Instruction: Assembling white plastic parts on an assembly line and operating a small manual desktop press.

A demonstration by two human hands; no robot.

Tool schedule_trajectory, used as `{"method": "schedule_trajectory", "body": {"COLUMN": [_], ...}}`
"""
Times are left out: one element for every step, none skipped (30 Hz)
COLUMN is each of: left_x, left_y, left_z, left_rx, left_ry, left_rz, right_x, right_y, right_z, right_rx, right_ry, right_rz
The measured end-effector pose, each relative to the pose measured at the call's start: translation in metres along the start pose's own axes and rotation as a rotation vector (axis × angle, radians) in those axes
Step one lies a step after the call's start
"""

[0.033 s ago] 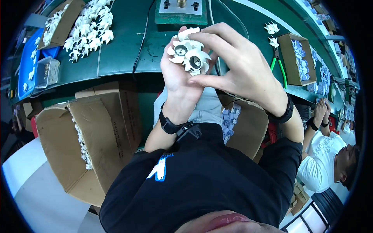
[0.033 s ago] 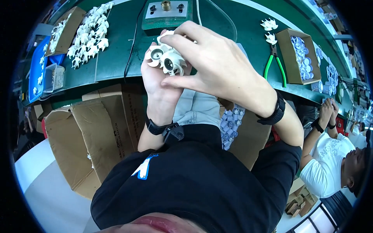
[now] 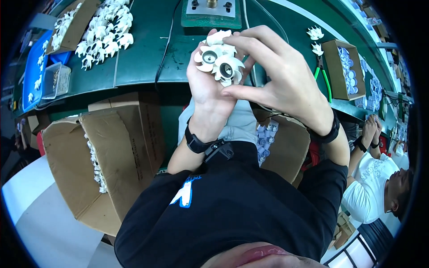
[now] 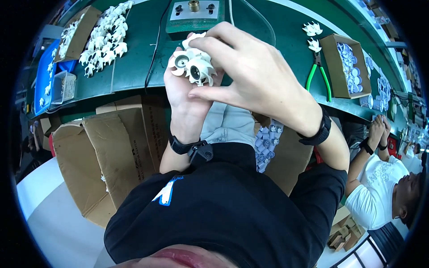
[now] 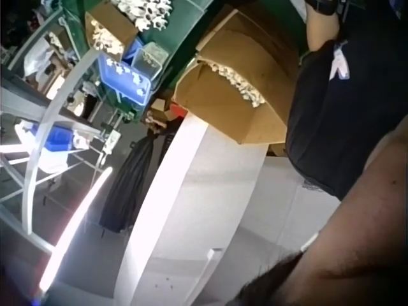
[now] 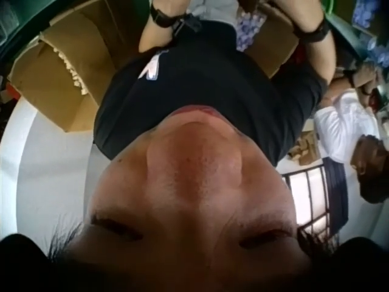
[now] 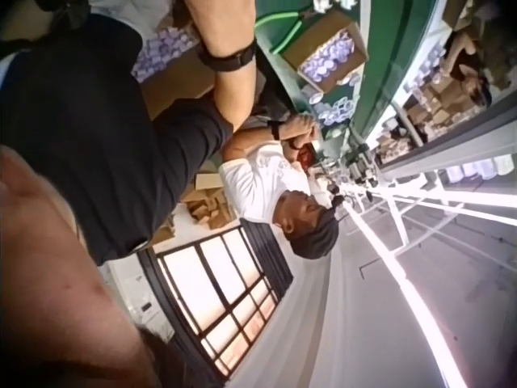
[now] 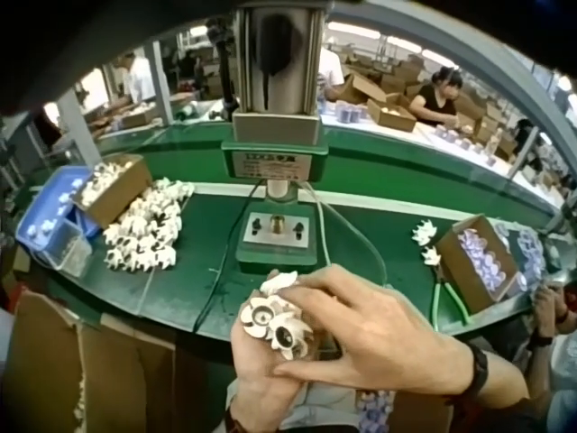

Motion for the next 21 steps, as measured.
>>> {"method": "schedule_trajectory", "body": {"left_x": [0.002, 0.004, 0.007, 0.003, 0.009, 0.027, 0.039, 0.048, 0.058, 0.071, 0.096, 0.124, 0.154, 0.186, 0.222, 0.259, 0.296, 0.329, 0.361, 0.391, 0.414], "left_y": [0.005, 0.007, 0.008, 0.009, 0.011, 0.009, 0.007, 0.008, 0.008, 0.012, 0.011, 0.013, 0.015, 0.017, 0.017, 0.016, 0.016, 0.015, 0.013, 0.007, 0.0], "left_z": [0.001, 0.001, 0.002, 0.003, 0.004, 0.003, 0.001, 0.0, -0.003, -0.002, -0.002, -0.003, -0.006, -0.009, -0.013, -0.017, -0.02, -0.021, -0.019, -0.014, -0.005], "left_rx": [-0.015, -0.031, -0.027, -0.026, -0.034, -0.038, -0.034, -0.032, -0.031, -0.048, -0.094, -0.139, -0.15, -0.159, -0.129, -0.099, -0.105, -0.114, -0.088, -0.061, -0.064], "left_ry": [-0.005, 0.001, 0.036, -0.015, -0.056, 0.009, 0.033, 0.047, 0.062, 0.065, 0.122, 0.182, 0.234, 0.282, 0.39, 0.495, 0.53, 0.561, 0.641, 0.719, 0.712], "left_rz": [-0.047, -0.085, -0.053, -0.24, -0.42, -0.376, -0.351, -0.335, -0.319, -0.318, -0.297, -0.278, -0.239, -0.202, -0.153, -0.1, -0.07, -0.041, 0.018, 0.078, 0.081], "right_x": [-0.003, -0.004, -0.005, -0.003, -0.002, 0.002, 0.008, 0.021, 0.04, 0.058, 0.081, 0.098, 0.114, 0.127, 0.135, 0.142, 0.148, 0.153, 0.157, 0.161, 0.163], "right_y": [-0.008, -0.014, -0.019, -0.026, -0.032, -0.035, -0.039, -0.042, -0.038, -0.04, -0.03, -0.02, -0.006, 0.008, 0.019, 0.03, 0.04, 0.047, 0.052, 0.054, 0.053], "right_z": [-0.001, -0.004, -0.006, -0.016, -0.026, -0.034, -0.046, -0.062, -0.079, -0.106, -0.132, -0.15, -0.161, -0.169, -0.174, -0.178, -0.18, -0.184, -0.187, -0.188, -0.189], "right_rx": [0.011, 0.025, 0.046, 0.072, 0.101, 0.154, 0.198, 0.267, 0.335, 0.424, 0.514, 0.614, 0.71, 0.713, 0.729, 0.748, 0.75, 0.757, 0.762, 0.768, 0.774], "right_ry": [0.014, 0.017, 0.02, 0.062, 0.092, 0.139, 0.193, 0.223, 0.254, 0.356, 0.452, 0.477, 0.494, 0.475, 0.533, 0.593, 0.589, 0.591, 0.596, 0.602, 0.606], "right_rz": [-0.016, -0.026, -0.034, -0.055, -0.07, -0.04, -0.017, -0.01, -0.001, 0.053, 0.124, 0.181, 0.254, 0.271, 0.27, 0.27, 0.276, 0.292, 0.306, 0.32, 0.319]}}
Point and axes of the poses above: each hand's wrist, its own z-axis towards the middle knuckle, its own y-axis out of the palm, x = y × z, the point moved 4 cm from there along z, towards the middle knuckle, and after that the axes turned 13 degrees about -x, right-handed, at the moved point
